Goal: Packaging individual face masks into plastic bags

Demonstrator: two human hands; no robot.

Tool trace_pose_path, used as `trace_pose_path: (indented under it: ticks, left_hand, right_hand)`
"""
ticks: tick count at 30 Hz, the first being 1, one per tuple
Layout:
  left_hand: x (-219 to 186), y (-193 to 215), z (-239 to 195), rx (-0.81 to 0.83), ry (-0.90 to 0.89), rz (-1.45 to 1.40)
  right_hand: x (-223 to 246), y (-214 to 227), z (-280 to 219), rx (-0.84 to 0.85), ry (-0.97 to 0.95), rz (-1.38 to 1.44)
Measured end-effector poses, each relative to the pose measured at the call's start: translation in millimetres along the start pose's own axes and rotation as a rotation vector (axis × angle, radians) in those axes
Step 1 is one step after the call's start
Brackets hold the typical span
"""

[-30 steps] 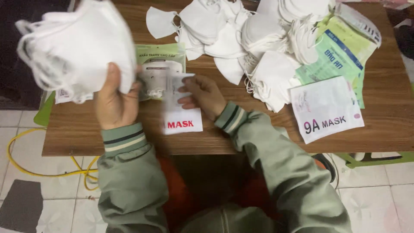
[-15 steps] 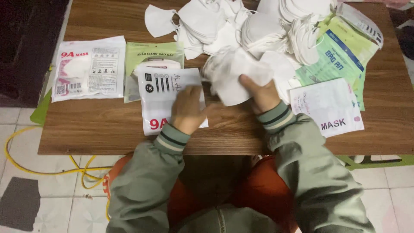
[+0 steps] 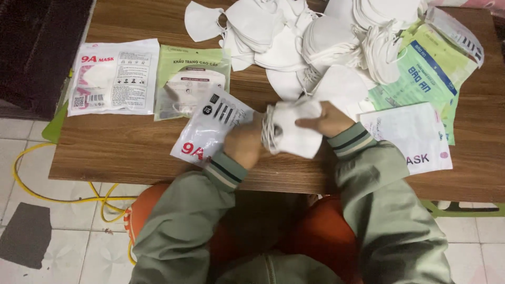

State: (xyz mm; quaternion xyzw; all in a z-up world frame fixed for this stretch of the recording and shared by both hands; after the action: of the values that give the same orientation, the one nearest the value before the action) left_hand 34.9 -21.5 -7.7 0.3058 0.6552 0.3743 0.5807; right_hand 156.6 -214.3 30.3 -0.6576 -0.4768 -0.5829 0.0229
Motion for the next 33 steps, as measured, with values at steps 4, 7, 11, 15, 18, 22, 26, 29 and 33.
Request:
trace_pose_path:
  ticks: [4,7,11,15,18,22,26,29,33]
  left_hand:
    - [-10,64,-8,0.160,0.147,-0.403]
    - [24,56,6,-0.071,0.118,-0.206]
    - [32,68,6,-0.303,0.078,-0.415]
    - [34,79,-3,-0.493,0.069,-0.525]
    - [41,85,-7,-0.623,-0.003,-0.676]
    - [46,81,-1,-0.724,-0.080,-0.761]
    - [7,78,-11,-0.810,-0.239,-0.940]
    - [-33,75,-21,-0.561,-0.141,-1.272]
    - [-16,25,-10,-0.183,-0.049,-1.502]
  right_hand:
    - [-35,-24,19,0.141,0.033,-0.083]
    - [-49,-42,32,0.182,0.037,-0.128]
    - [-48,-54,36,0.183,0.089,-0.143]
    - [-21,-39,37,0.007,0.101,-0.530]
    - [-31,-38,33,-0.079,0.105,-0.748]
    - [19,-34,3,-0.272,0.278,-0.933]
    - [76,-50,-37,-0.453,0.618,-0.028]
    - [76,-70,-35,-0.268,0.535,0.259]
    - [88,-64,-38,-0.190,0.636,0.335]
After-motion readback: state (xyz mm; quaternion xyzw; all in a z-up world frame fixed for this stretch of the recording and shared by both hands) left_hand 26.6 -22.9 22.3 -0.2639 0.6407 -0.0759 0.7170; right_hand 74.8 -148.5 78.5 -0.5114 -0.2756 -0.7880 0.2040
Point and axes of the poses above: each hand's wrist, its own z-axis towards the middle knuckle, its own y-axis out of the back of the hand, x = y × z, the point moved 5 cm from there along z, towards the middle knuckle, and after that the axes turned 9 degrees about -z, right-handed, at the moved point
